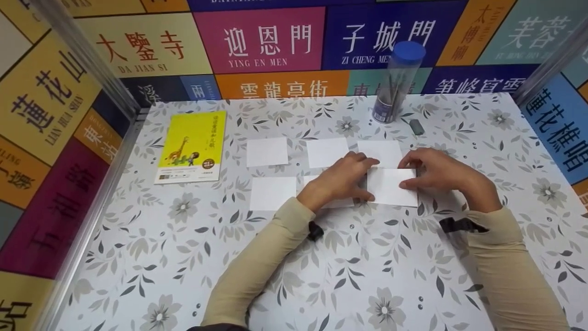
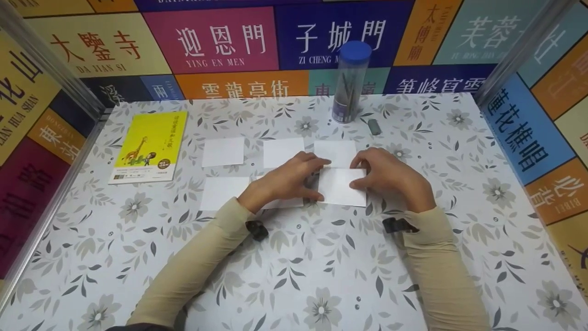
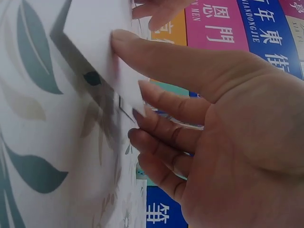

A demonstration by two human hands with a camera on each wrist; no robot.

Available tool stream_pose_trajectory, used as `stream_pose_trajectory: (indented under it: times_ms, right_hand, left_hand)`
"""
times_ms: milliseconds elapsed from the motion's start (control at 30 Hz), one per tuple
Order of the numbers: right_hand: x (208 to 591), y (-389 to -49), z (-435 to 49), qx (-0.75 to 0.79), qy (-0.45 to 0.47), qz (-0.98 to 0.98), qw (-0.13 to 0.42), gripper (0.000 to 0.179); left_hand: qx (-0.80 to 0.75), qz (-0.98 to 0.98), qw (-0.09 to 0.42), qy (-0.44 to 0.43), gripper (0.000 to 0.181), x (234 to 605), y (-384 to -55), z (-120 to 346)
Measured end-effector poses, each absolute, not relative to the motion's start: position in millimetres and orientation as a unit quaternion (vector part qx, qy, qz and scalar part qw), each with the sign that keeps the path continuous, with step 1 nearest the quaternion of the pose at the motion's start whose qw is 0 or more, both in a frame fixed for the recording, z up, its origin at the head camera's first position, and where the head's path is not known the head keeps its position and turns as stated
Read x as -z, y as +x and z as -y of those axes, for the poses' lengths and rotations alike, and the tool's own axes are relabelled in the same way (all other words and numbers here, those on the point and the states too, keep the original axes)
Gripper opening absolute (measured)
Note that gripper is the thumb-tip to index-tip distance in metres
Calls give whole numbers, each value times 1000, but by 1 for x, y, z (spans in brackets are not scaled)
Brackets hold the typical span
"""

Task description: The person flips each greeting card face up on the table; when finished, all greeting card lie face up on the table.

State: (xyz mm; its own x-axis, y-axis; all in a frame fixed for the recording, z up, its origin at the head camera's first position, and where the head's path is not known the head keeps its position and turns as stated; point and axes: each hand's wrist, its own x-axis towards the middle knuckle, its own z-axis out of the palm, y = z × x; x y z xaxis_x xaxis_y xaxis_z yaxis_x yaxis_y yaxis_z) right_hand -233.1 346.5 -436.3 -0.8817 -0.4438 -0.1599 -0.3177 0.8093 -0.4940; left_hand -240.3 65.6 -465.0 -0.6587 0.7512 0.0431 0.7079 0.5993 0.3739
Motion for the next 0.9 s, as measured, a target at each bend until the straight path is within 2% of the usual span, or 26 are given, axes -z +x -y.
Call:
stream_pose_trajectory:
  times_ms: [100,267,433,667,900]
  right_hand:
    - [436,-233,-345,234,-221,-940,109,35]
    - [434,-231,-341,239,-238,-939,71,28]
    - [431,-230,-337,253,-234,-938,44,21]
    - [428,-229,-330,296,-214,-930,48,13]
    - [424,-227,-327,350,-190,-915,65,26]
  left_hand:
    - [-198,-891,50,406,84,464,-242,-64]
    - [-245,-880,51,403,55,460,-246,-60]
    - [-320,-851,70,411,40,457,-251,-59]
    - [-430,-794,116,414,34,450,-251,-57]
    - [-480,-744,139,442,27,443,-250,-53]
